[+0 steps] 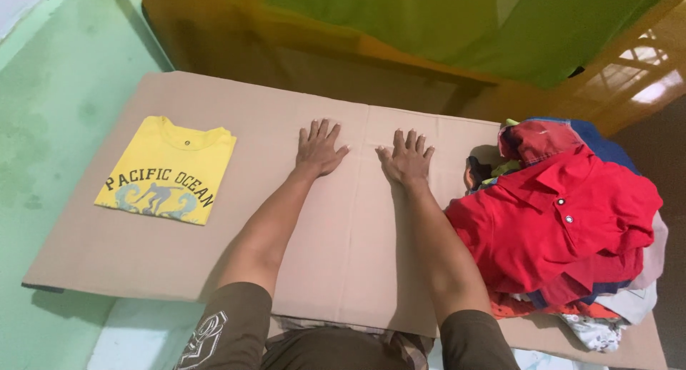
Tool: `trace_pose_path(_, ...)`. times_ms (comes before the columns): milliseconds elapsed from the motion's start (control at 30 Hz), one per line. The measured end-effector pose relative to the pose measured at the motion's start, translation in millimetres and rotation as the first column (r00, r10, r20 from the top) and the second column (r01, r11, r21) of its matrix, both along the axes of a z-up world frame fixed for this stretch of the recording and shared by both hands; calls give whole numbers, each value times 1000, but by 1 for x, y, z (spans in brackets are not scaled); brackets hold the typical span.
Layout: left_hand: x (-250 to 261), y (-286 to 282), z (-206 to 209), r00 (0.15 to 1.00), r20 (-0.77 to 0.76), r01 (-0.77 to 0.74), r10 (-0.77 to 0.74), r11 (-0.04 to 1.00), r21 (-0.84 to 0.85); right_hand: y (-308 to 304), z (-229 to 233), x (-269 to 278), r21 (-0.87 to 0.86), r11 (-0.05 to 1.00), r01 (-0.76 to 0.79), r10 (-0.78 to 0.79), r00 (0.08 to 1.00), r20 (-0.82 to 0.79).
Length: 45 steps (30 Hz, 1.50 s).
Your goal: The person folds a yellow t-shirt on a table, then folds a red polo shirt. Both items are folded into neat rectangles and placed on the table. No tools are used.
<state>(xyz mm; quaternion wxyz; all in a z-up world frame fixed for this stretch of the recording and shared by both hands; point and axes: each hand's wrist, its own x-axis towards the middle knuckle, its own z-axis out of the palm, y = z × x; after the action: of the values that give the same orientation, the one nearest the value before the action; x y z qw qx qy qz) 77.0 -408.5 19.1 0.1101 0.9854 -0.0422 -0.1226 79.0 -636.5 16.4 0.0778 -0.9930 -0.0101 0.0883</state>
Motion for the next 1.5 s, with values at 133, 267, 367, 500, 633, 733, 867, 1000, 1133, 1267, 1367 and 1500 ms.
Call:
trace_pose_path(133,6,-5,2,1000,8,-1,0,999,45,-4,6,5,22,1000,17,-17,1000,-7)
trace_pose_path(267,3,-5,7,999,34,-1,0,1000,14,-3,10,4,21,999,25,-25,1000,-3)
trace_pose_path(367,1,-4,5,997,82,1,0,1000,-6,-4,7,7,27,999,27,-27,1000,1)
trace_pose_path(500,-1,-4,-10,956,292,46,-18,995,-91,-10,-5,14,102,994,34,-40,998,56)
trace_pose_path(633,-13,-18,-13,932,363,66,-20,991,-115,-19,-27,17,142,989,38,-57,990,132)
trace_pose_path(733,-20,-37,-18,925,370,150,-81,976,-160,-30,-38,17,164,985,52,-85,977,198)
trace_pose_path(867,-29,-67,-20,921,353,263,-165,931,-252,-62,-53,26,167,983,79,-125,950,285)
trace_pose_path(1000,-43,-108,-16,900,358,365,-248,878,-310,-96,-42,18,152,984,87,-153,850,505)
trace_pose_path(1133,-50,-158,-15,916,288,396,-278,730,-557,-128,-8,-4,168,978,126,-201,793,575)
trace_pose_path(1267,-76,-192,16,854,378,519,-358,531,-670,-148,42,-37,140,974,179,-219,570,792)
trace_pose_path(1367,-82,-220,12,872,348,475,-344,421,-773,-169,61,-55,146,954,262,-257,461,849)
trace_pose_path(1500,-74,-258,-19,932,241,335,-271,389,-858,-194,74,-72,111,886,450,-307,390,868)
